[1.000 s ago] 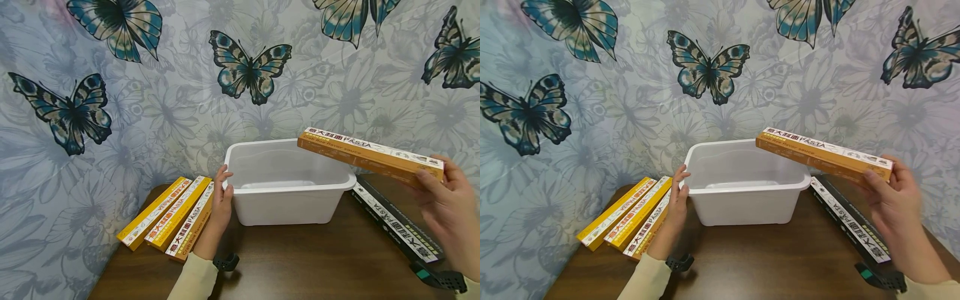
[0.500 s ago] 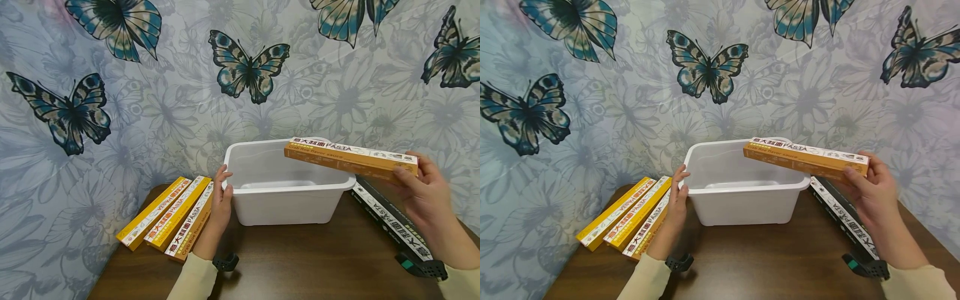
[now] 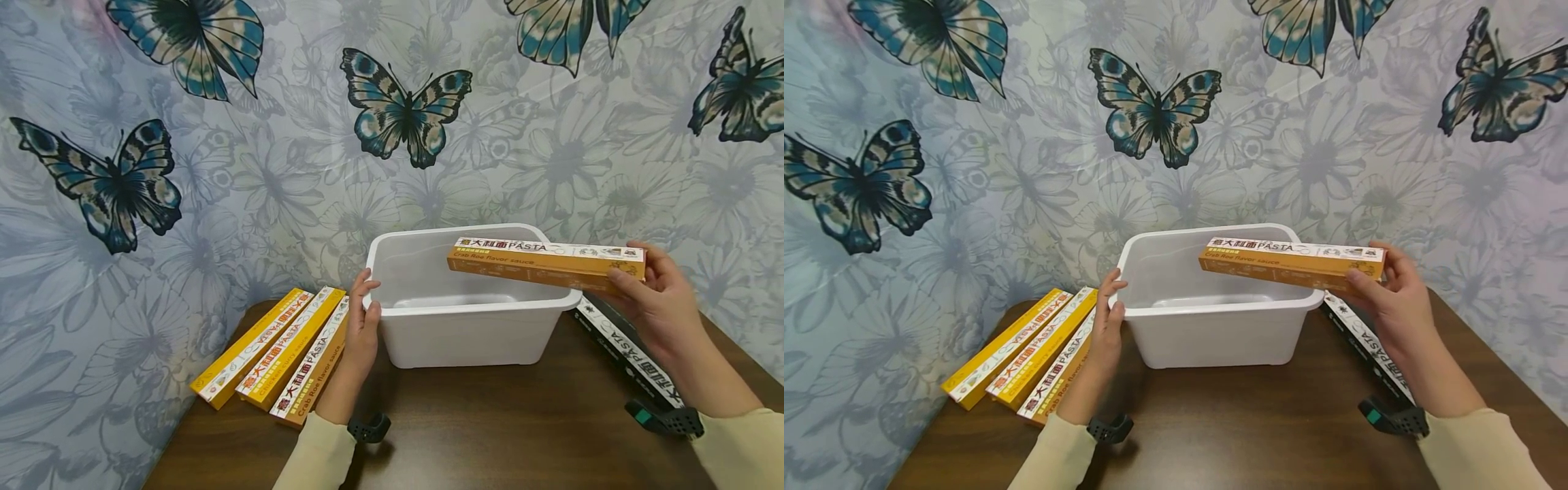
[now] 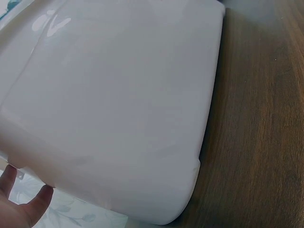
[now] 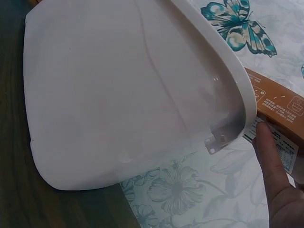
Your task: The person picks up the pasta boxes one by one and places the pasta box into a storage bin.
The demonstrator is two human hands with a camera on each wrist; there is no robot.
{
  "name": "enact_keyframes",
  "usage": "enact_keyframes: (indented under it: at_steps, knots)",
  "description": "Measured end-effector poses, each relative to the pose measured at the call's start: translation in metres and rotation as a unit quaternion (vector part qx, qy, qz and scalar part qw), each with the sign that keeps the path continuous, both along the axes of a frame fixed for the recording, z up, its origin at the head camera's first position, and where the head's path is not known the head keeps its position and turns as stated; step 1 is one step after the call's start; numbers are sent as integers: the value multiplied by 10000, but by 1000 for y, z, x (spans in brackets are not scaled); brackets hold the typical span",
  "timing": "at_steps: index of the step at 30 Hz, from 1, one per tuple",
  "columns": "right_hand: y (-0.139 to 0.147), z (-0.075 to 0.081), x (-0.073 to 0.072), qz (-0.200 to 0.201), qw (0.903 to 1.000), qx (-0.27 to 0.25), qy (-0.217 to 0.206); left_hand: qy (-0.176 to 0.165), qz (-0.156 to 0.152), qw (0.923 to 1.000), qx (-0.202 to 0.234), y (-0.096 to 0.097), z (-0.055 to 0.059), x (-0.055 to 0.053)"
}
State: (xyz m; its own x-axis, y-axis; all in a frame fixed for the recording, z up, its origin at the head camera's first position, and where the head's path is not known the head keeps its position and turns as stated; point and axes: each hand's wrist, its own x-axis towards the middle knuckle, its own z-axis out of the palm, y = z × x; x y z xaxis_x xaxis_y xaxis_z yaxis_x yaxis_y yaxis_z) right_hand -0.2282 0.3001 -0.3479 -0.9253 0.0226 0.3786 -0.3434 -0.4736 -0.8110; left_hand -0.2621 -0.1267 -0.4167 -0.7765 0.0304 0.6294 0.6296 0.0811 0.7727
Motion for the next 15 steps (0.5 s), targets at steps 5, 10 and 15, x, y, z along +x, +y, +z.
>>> enact_keyframes:
  at_steps: [5,10,15]
  knots:
    - [-5,6,-3,-341,9963,771,-142,-41,7,10000,-8,0,1,1]
    - [-13,10,-9,-766,9835,1615,-267,-46,43,10000,-42,-2,2,1]
    - [-18,14,-13,-1072,9644,2387,-374,-44,-8,10000,-38,-2,2,2]
